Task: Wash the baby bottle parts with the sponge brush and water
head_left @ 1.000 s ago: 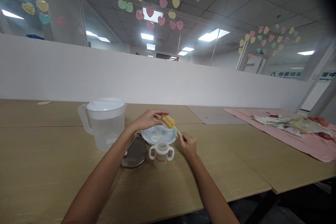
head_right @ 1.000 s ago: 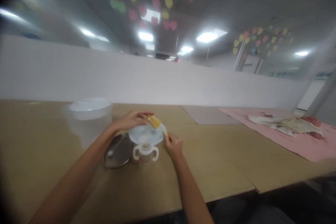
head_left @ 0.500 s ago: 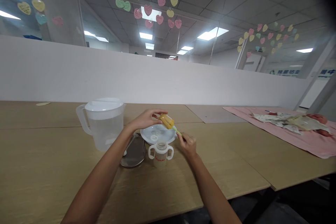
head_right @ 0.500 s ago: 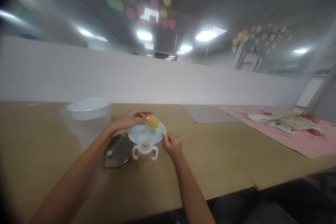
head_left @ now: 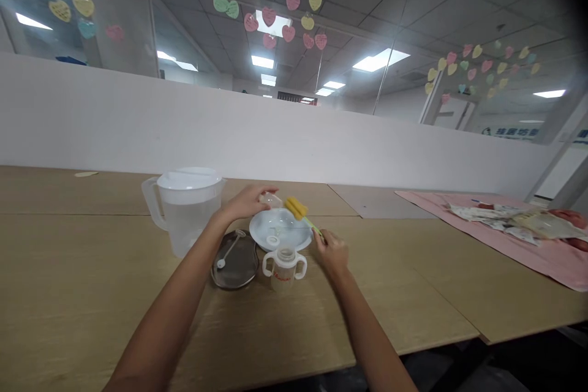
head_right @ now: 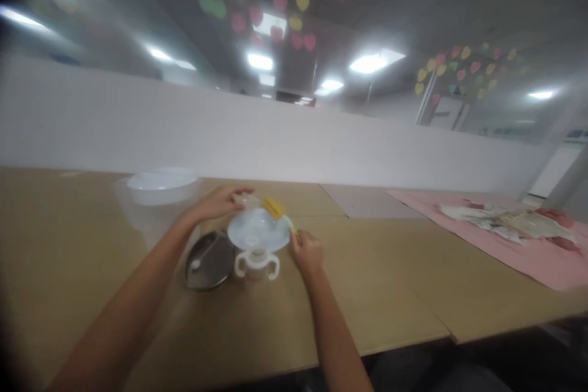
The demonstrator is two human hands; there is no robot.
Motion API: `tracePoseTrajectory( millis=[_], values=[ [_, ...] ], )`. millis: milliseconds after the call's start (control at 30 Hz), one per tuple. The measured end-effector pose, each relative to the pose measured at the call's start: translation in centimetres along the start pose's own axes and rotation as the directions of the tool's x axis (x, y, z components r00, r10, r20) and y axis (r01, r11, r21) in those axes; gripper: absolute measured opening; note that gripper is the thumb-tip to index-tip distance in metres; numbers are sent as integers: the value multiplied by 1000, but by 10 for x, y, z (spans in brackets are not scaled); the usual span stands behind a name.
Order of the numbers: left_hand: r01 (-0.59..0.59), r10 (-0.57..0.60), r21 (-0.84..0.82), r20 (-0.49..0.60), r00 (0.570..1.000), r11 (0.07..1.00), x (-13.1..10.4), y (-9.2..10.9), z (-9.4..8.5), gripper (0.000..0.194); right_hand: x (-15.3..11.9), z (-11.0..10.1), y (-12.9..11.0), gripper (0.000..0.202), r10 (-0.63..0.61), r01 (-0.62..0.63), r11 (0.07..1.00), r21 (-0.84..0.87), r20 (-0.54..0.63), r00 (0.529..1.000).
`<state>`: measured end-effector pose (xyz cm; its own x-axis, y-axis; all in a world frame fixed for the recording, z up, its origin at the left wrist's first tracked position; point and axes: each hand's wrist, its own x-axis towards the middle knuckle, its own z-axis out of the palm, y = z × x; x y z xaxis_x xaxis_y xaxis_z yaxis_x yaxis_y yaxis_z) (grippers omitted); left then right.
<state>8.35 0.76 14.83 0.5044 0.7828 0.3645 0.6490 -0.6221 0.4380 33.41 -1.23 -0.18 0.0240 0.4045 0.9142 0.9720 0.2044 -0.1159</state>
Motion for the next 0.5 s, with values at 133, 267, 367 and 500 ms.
tracePoseTrajectory(
  millis=[133, 267, 367, 500],
  values=[
    [115, -133, 294, 45, 990, 949, -7, -12, -8, 62, 3, -1, 3, 50, 188, -190, 978, -89, -35, 982],
    [257, -370, 459, 175, 912, 851, -6, -23, -3, 68, 4, -2, 3, 50, 206, -206, 975, -83, -4, 979],
    [297, -457, 520, 208, 865, 801, -2, -27, 6, 69, 4, -2, 1, 52, 203, -202, 977, -68, 11, 979],
    [268, -435, 535, 212, 875, 801, 2, -30, 17, 60, 4, -3, 2, 52, 232, -231, 970, -80, 5, 973]
  ],
)
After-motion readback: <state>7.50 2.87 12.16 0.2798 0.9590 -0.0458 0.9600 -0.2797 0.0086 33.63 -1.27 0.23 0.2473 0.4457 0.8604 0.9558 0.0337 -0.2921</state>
